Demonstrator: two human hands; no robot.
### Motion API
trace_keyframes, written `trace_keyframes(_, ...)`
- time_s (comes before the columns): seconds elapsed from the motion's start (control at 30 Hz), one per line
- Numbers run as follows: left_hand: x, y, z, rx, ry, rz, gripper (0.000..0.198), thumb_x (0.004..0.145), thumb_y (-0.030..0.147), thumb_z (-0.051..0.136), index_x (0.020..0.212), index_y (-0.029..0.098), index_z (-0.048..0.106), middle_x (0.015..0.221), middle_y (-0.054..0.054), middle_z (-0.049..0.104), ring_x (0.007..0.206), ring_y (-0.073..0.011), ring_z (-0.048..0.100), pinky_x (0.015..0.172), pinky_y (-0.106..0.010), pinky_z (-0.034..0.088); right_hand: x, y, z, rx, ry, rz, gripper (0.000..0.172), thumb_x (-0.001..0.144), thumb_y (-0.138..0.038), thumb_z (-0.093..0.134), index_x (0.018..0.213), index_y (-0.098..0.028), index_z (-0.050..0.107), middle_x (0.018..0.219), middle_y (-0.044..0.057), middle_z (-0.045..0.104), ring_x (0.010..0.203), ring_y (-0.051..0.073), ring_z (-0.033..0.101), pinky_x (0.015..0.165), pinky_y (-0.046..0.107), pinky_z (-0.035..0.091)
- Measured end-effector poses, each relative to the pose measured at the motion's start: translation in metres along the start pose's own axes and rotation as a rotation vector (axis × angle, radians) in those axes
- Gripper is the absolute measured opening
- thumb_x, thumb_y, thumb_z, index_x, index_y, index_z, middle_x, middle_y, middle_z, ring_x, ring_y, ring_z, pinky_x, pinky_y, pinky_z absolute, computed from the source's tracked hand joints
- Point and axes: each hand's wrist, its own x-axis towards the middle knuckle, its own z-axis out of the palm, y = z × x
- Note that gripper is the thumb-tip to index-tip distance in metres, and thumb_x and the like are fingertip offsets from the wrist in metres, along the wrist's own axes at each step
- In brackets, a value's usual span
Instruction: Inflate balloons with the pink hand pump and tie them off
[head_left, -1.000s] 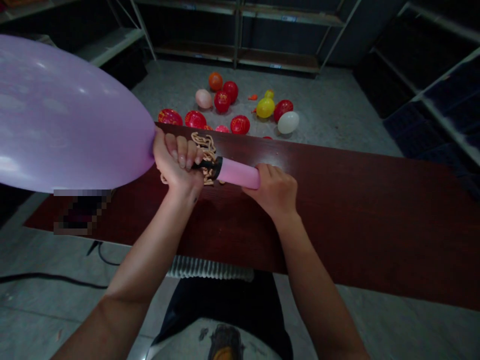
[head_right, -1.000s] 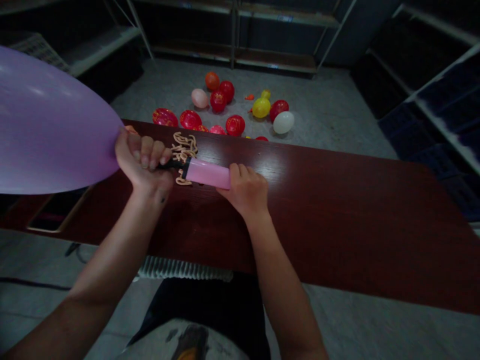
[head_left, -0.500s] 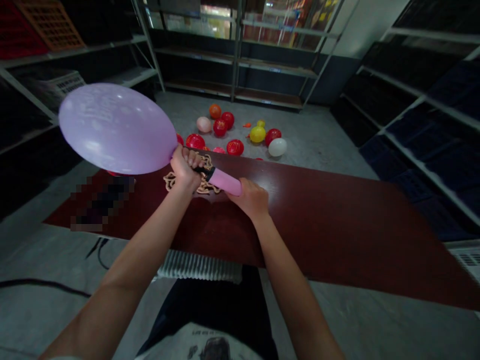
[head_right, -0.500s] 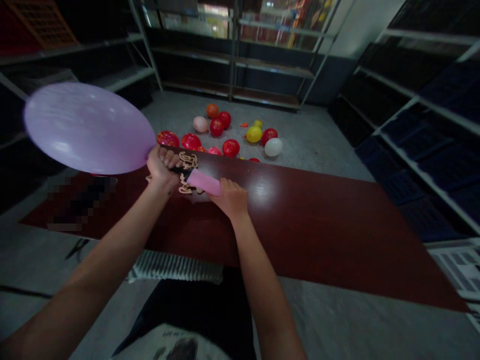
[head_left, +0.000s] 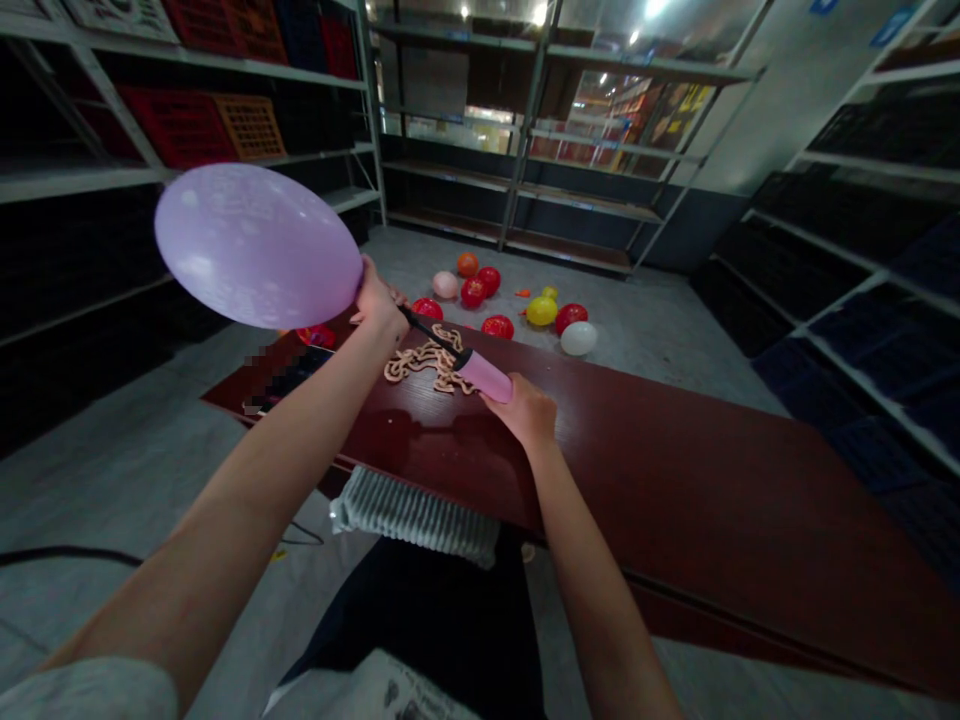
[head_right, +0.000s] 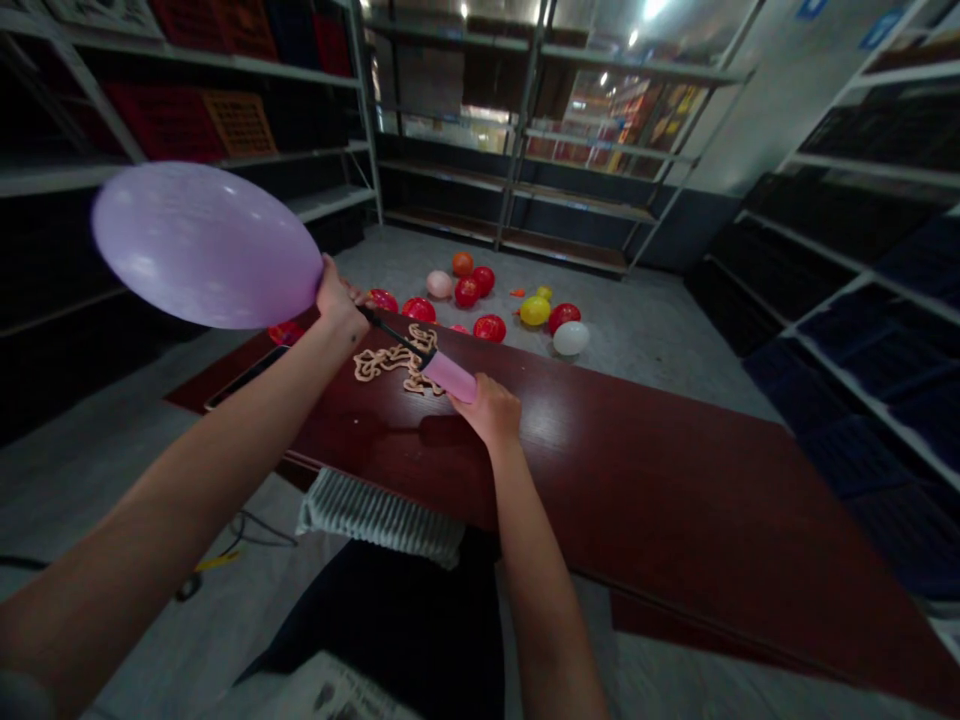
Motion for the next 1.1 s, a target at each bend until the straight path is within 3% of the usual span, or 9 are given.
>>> trace_keyframes(0.1, 0.006, 0.015, 0.004, 0.062, 0.204, 0.034, 0.059, 0.100, 0.054, 0.054, 0.067, 0.021, 0.018, 0.051, 0.009, 0.016, 0.039, -0.0076, 0.016, 0.044, -0.026, 0.013, 0.000, 0.004, 0.004, -0.021, 0.040, -0.021, 0.040, 0.083, -0.059, 0.069, 0.095, -0.021, 0.065, 0.088, 0.006, 0.076, 0.074, 0.019, 0.069, 0.060, 0.030, 0.030)
trace_keyframes(0.13, 0.007, 0.020, 0.005, 0.077, 0.215, 0.011, 0.056, 0.103, 0.051, 0.051, 0.068, 0.021, 0.019, 0.051, 0.008, 0.017, 0.038, -0.0075, 0.017, 0.044, -0.025, 0.014, 0.000, 0.005, 0.007, -0.032, 0.060, -0.022, 0.040, 0.082, -0.059, 0.070, 0.094, -0.020, 0.066, 0.087, 0.006, 0.076, 0.073, 0.019, 0.068, 0.060, 0.030, 0.030)
trace_keyframes(0.27, 0.007, 0.030, 0.013, 0.094, 0.109, -0.024, 0.048, 0.109, 0.037, 0.039, 0.068, 0.021, 0.022, 0.050, 0.008, 0.019, 0.037, -0.0077, 0.019, 0.044, -0.024, 0.017, 0.001, 0.013, 0.020, -0.048, 0.158, -0.007, 0.043, 0.081, -0.062, 0.069, 0.091, -0.020, 0.067, 0.082, 0.006, 0.075, 0.071, 0.019, 0.068, 0.061, 0.029, 0.030)
trace_keyframes(0.4, 0.001, 0.023, 0.030, 0.092, -0.079, 0.015, 0.049, 0.110, 0.035, 0.039, 0.066, 0.022, 0.021, 0.048, 0.007, 0.018, 0.039, -0.0090, 0.018, 0.045, -0.026, 0.017, 0.000, 0.019, 0.025, -0.022, 0.199, 0.050, 0.046, 0.079, -0.064, 0.068, 0.090, -0.020, 0.067, 0.078, 0.006, 0.074, 0.068, 0.020, 0.067, 0.060, 0.029, 0.030)
trace_keyframes(0.63, -0.015, -0.021, 0.058, 0.119, -0.202, -0.009, 0.049, 0.109, 0.037, 0.045, 0.066, 0.023, 0.024, 0.049, 0.006, 0.017, 0.040, -0.0105, 0.016, 0.046, -0.030, 0.017, -0.001, 0.020, 0.019, 0.022, 0.140, 0.153, 0.043, 0.079, -0.060, 0.068, 0.093, -0.019, 0.068, 0.079, 0.008, 0.075, 0.067, 0.023, 0.067, 0.058, 0.029, 0.031)
trace_keyframes(0.9, -0.040, -0.122, 0.027, 0.159, -0.257, -0.038, 0.045, 0.109, 0.035, 0.040, 0.068, 0.021, 0.029, 0.052, 0.005, 0.017, 0.034, -0.0076, 0.021, 0.039, -0.022, 0.018, 0.000, 0.021, 0.020, -0.035, 0.106, 0.235, 0.043, 0.078, -0.061, 0.068, 0.091, -0.019, 0.068, 0.076, 0.009, 0.075, 0.065, 0.024, 0.066, 0.058, 0.030, 0.027)
trace_keyframes(1.0, -0.043, -0.130, 0.022, 0.148, -0.275, -0.038, 0.044, 0.109, 0.037, 0.041, 0.069, 0.021, 0.030, 0.056, 0.005, 0.019, 0.033, -0.0065, 0.022, 0.038, -0.020, 0.018, 0.000, 0.023, 0.019, -0.043, 0.100, 0.245, 0.045, 0.078, -0.062, 0.068, 0.093, -0.019, 0.068, 0.077, 0.009, 0.075, 0.066, 0.024, 0.067, 0.058, 0.030, 0.027)
trace_keyframes(1.1, -0.042, -0.121, 0.021, 0.142, -0.272, -0.042, 0.045, 0.108, 0.040, 0.044, 0.070, 0.021, 0.028, 0.057, 0.005, 0.020, 0.034, -0.0059, 0.022, 0.037, -0.020, 0.019, 0.001, 0.023, 0.020, -0.025, 0.101, 0.227, 0.046, 0.079, -0.062, 0.067, 0.097, -0.019, 0.068, 0.079, 0.009, 0.075, 0.069, 0.024, 0.067, 0.058, 0.030, 0.027)
